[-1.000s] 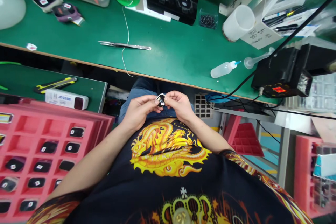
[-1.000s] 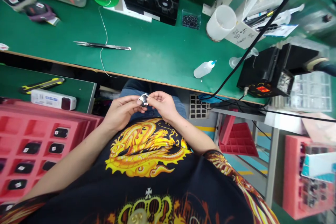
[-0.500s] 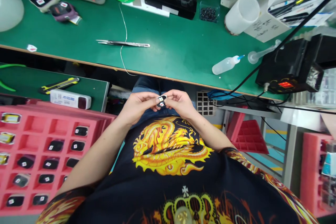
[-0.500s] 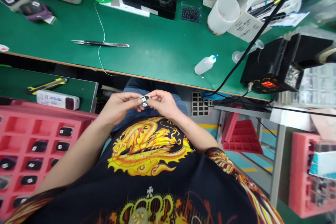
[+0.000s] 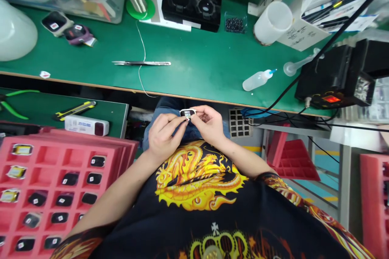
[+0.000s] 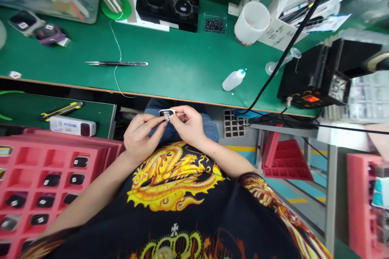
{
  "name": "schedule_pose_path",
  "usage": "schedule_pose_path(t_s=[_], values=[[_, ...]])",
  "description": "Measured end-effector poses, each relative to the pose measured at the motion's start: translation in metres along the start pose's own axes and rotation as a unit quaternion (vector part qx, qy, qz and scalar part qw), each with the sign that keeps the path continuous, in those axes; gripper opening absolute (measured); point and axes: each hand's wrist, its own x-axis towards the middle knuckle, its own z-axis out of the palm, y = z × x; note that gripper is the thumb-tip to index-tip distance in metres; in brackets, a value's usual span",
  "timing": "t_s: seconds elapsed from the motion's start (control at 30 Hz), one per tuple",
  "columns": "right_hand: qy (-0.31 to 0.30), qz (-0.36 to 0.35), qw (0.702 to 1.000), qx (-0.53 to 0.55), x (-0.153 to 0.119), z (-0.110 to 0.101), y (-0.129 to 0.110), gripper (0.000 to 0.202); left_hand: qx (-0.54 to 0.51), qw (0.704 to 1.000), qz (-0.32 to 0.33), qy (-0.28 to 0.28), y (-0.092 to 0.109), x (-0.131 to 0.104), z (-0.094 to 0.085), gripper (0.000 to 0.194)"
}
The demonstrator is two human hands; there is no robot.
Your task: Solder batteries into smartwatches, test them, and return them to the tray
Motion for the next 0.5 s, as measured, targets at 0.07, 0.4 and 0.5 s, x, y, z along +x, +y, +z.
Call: schedule_pose_path(t_s=[0.07, 0.4, 0.5], values=[[0.001, 0.001, 1.0, 0.001, -0.0003, -0.0002, 0.0001, 0.024, 0.008, 1.0, 0.016, -0.015, -0.0016, -0.0006, 0.0004, 0.033], [0.004, 0.015, 1.0, 0.006, -0.0018, 0.0005, -0.0023, 0.024, 0.033, 0.999, 0.013, -0.029, -0.0022, -0.0024, 0.001, 0.028], [0.005, 0.02, 1.0, -0.009, -0.0022, 0.0015, -0.0072, 0.024, 0.047, 0.998, 0.018, -0.033, -0.0036, -0.0026, 0.0009, 0.027]])
